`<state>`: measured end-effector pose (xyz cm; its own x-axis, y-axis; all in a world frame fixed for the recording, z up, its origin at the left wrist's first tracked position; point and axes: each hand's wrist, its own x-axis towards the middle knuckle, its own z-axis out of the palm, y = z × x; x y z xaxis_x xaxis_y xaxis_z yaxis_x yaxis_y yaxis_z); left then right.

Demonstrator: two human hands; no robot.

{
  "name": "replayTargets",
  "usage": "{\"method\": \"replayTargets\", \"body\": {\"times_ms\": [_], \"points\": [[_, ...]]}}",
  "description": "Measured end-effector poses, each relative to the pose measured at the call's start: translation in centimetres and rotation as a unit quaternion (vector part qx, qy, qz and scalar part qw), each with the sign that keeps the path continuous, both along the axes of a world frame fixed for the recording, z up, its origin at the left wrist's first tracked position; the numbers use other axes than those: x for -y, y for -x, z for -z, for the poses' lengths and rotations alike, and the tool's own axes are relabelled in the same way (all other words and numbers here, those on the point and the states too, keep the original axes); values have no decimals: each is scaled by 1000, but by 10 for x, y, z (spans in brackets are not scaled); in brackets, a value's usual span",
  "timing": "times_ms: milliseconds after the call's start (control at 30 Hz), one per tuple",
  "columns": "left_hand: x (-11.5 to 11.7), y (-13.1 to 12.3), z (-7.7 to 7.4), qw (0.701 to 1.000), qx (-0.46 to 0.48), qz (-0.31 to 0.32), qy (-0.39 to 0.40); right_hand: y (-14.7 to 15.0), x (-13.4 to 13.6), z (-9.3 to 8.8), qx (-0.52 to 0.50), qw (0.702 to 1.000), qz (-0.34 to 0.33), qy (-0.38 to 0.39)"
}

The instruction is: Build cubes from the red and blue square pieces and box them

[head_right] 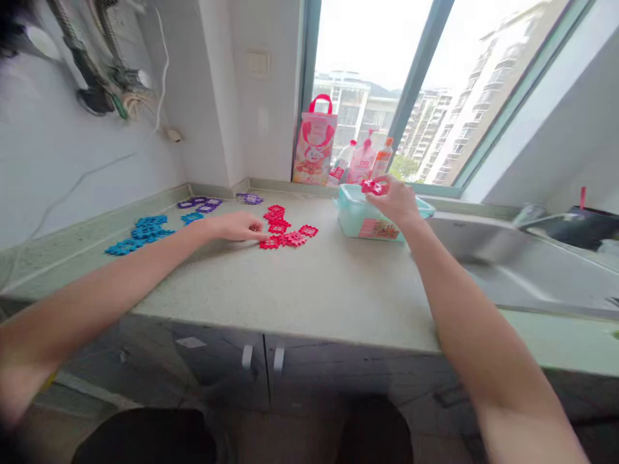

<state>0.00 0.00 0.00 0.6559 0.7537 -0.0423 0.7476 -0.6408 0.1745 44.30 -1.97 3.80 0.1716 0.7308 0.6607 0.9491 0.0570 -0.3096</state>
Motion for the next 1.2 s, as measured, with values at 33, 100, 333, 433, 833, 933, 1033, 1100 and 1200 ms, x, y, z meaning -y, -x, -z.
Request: {"method": "replayTargets", "body": {"times_ms": [33,100,333,433,833,933,1033,1100,1200], "points": [[0,0,0,1000,2,2,0,0,0,0,13,999,-10,31],[0,0,0,1000,5,4,-1,0,0,-1,37,996,-24,77],[6,-3,-4,1000,3,-5,2,4,1,7,79,994,-30,70],[7,-3,-5,1000,3,-9,4,11,1,9,85,995,-59,-13],[1,-2,-2,1000,9,-12,0,101,11,58,210,927,-310,16],[2,-2,-3,1000,7,-12,1,107,2,76,199,923,-305,125],[2,-1,-3,1000,11,-21,5,105,-3,81,163,933,-278,163],[1,-1,-3,1000,16,-25,10,103,-5,80,140,941,-264,159],[-2,0,-1,1000,15,-25,9,103,-3,78,89,950,-257,152]]}}
